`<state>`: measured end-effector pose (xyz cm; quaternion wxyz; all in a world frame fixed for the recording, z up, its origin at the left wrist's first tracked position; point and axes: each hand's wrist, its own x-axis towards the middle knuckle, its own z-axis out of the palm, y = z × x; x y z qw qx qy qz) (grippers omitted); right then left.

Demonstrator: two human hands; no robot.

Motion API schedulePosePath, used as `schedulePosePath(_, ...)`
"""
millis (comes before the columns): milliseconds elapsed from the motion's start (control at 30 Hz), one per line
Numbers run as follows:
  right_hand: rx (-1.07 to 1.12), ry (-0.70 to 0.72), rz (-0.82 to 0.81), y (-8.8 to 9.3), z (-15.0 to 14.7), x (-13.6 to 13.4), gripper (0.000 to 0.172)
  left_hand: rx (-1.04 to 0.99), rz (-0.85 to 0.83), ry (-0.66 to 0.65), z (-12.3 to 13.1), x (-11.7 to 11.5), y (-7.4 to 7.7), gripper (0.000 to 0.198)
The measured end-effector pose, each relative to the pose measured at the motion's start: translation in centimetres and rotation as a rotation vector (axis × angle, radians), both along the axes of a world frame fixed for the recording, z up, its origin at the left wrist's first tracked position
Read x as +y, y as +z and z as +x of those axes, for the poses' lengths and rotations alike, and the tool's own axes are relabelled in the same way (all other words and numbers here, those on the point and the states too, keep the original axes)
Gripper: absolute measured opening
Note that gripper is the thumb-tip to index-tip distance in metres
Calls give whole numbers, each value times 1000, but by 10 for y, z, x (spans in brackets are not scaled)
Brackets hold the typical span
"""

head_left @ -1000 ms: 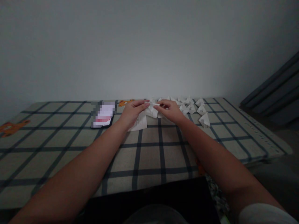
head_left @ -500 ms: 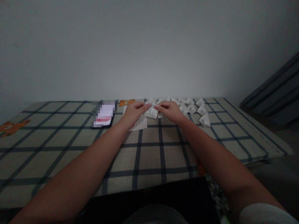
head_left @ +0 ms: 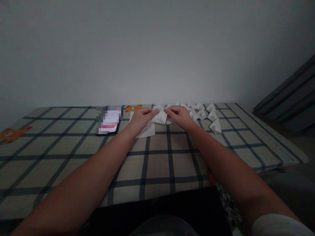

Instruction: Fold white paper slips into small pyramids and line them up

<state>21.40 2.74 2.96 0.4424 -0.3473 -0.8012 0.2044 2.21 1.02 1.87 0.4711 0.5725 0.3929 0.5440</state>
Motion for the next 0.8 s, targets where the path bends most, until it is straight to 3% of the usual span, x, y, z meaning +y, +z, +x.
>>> schedulePosePath(200,7,58,-70,-1,1,2,42,11,6,59,-1,0,1,30)
schedulePosePath(433,60,-44,-25,-1,-1,1,41,-28,23,-31,0,3,-1,33)
schedulePosePath(600,129,-46,-53,-2,-1,3,34,71,18,11,-1,3,0,31)
schedulePosePath(800,-12,8,-69,-1,-2,1,29,70,89,66,0,1,2,26)
